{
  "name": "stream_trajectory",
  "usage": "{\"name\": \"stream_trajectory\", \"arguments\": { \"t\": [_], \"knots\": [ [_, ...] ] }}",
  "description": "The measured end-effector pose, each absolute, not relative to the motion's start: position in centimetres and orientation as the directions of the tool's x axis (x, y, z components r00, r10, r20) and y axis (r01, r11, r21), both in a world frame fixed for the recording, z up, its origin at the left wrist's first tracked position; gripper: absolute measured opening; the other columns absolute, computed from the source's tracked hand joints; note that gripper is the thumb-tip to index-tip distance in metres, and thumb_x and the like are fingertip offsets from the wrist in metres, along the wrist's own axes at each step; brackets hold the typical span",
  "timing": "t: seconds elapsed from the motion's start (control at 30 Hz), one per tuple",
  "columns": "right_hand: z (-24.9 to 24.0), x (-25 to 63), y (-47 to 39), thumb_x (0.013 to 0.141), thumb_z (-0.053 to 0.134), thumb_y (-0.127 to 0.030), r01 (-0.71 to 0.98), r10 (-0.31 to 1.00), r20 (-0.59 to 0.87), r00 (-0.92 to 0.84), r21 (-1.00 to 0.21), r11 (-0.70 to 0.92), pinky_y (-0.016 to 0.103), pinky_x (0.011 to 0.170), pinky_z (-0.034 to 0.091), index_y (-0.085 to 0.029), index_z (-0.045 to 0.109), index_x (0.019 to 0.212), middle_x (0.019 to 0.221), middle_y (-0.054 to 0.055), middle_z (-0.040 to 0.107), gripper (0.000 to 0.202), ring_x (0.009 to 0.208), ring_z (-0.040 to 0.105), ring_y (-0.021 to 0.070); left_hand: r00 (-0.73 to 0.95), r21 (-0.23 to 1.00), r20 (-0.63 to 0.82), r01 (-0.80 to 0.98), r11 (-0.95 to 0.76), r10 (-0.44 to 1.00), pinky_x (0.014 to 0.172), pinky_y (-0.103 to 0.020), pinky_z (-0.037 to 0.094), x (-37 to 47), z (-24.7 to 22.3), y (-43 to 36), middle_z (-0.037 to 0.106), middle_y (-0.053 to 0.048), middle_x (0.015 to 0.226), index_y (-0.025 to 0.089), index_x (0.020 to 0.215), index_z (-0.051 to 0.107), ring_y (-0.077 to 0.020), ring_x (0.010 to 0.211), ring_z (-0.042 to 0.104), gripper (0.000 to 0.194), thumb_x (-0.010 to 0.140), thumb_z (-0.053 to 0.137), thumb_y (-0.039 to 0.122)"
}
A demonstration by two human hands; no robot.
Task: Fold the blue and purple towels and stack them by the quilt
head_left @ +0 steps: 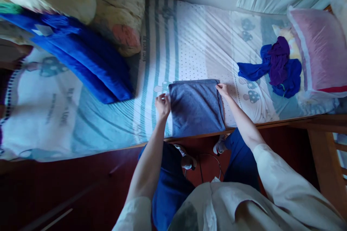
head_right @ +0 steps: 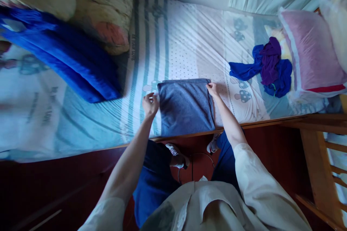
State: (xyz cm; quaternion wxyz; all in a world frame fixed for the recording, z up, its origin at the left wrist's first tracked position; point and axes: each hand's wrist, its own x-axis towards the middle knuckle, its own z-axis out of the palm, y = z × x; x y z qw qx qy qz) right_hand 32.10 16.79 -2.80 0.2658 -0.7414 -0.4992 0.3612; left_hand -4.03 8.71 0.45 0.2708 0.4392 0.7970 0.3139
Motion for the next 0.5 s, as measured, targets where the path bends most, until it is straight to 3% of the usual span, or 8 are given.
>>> {"name": "stream_trajectory", "arguments": {
  "t": [0.13,0.27,0.4,0.5],
  "knots": [
    [-3.0,31.9,17.1,0.082,0.072,-0.044,0.51,0.938,-0.255,0.234,-0.789,-0.341,0.035,0.092,0.056,-0.015,0.076,0.092,0.094,0.011,0.078,0.031,0.091,0.073,0.0234,-0.26,0.728,-0.017,0.658,0.19,0.966,0.099,-0.039,0.054,-4.5,0.9,14.3,0.067,-0.013,0.115,0.016,0.115,0.07,-0.0235,0.103,0.066,0.032,0.09,0.051,0.022],
    [-3.2,31.6,17.5,0.084,0.069,-0.04,0.526,0.94,-0.244,0.24,-0.781,-0.337,0.035,0.091,0.056,-0.016,0.077,0.09,0.092,0.01,0.078,0.026,0.09,0.073,0.0239,-0.011,0.617,-0.075,0.785,0.055,0.997,0.1,-0.039,0.053,-4.8,1.2,17.5,0.073,-0.011,0.104,0.019,0.099,0.076,-0.0263,0.104,0.068,0.023,0.085,0.058,0.022],
    [-3.5,31.6,17.9,0.086,0.068,-0.039,0.545,0.951,-0.217,0.222,-0.781,-0.306,0.035,0.091,0.056,-0.017,0.077,0.084,0.089,0.007,0.078,0.024,0.089,0.072,0.0241,0.054,0.533,-0.183,0.844,0.053,0.982,0.098,-0.038,0.054,-5.3,1.3,18.8,0.076,-0.012,0.099,0.017,0.09,0.079,-0.028,0.1,0.071,0.023,0.082,0.057,0.021],
    [-3.6,32.1,18.1,0.088,0.066,-0.041,0.55,0.943,-0.222,0.249,-0.768,-0.327,0.037,0.091,0.057,-0.016,0.077,0.085,0.088,0.008,0.078,0.027,0.087,0.072,0.0248,0.046,0.55,-0.181,0.833,0.063,0.982,0.099,-0.039,0.055,-5.4,1.0,19.3,0.077,-0.009,0.093,0.018,0.089,0.079,-0.0281,0.099,0.073,0.023,0.081,0.058,0.023]
  ]
}}
